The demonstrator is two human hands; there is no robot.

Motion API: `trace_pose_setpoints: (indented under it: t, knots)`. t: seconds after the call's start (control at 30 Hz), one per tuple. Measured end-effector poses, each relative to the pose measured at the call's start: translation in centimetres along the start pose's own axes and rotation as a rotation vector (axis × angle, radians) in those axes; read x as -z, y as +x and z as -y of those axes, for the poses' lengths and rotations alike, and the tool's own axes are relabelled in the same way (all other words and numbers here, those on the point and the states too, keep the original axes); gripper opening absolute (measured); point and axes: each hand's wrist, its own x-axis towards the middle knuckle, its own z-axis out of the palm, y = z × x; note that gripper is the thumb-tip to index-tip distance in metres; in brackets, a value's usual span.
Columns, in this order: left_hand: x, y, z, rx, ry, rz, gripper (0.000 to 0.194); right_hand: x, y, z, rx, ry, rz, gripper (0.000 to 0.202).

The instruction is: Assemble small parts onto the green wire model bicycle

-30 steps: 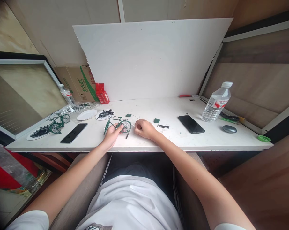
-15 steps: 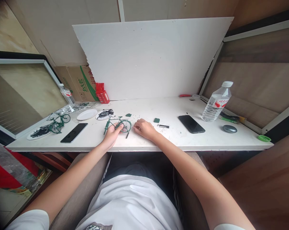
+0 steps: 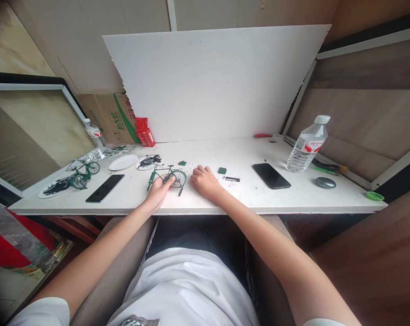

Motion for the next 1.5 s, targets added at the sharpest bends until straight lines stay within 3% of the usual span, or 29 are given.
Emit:
trace_pose_setpoints:
  t: [0.1,0.2,0.4,0.63,1.07,1.5]
  knots:
    - [0.0,0.1,0.1,-0.003,-0.006,-0.002,0.049,-0.1,0.0,0.1,-0.031,-0.045,-0.025,0.026]
    - [-0.1,0.1,0.0,-0.002,-0.009,0.004,0.049,-0.1,-0.1,-0.1,-0.098,0.074,-0.058,0.019]
    - [-0.2,-0.2,-0.4,-0.010,0.000,0.015,0.046,-0.3,0.3,-0.5,-0.328,0.759,-0.203,0.018]
    - [-0.2,-0.1,-0.2,-0.034,0.018,0.020,0.044,0.2,0.5,-0.6,-0.499,1.252,-0.162,0.033]
    - [0.0,0.0,0.4,-0.046,0.035,0.024,0.046,0.3,-0.1,-1.2,-0.516,1.368,-0.019,0.037]
    - [0.0,0.1,0.5,-0.056,0.046,0.052,0.045,0.3,0.0,-1.1,-0.527,1.371,-0.014,0.035]
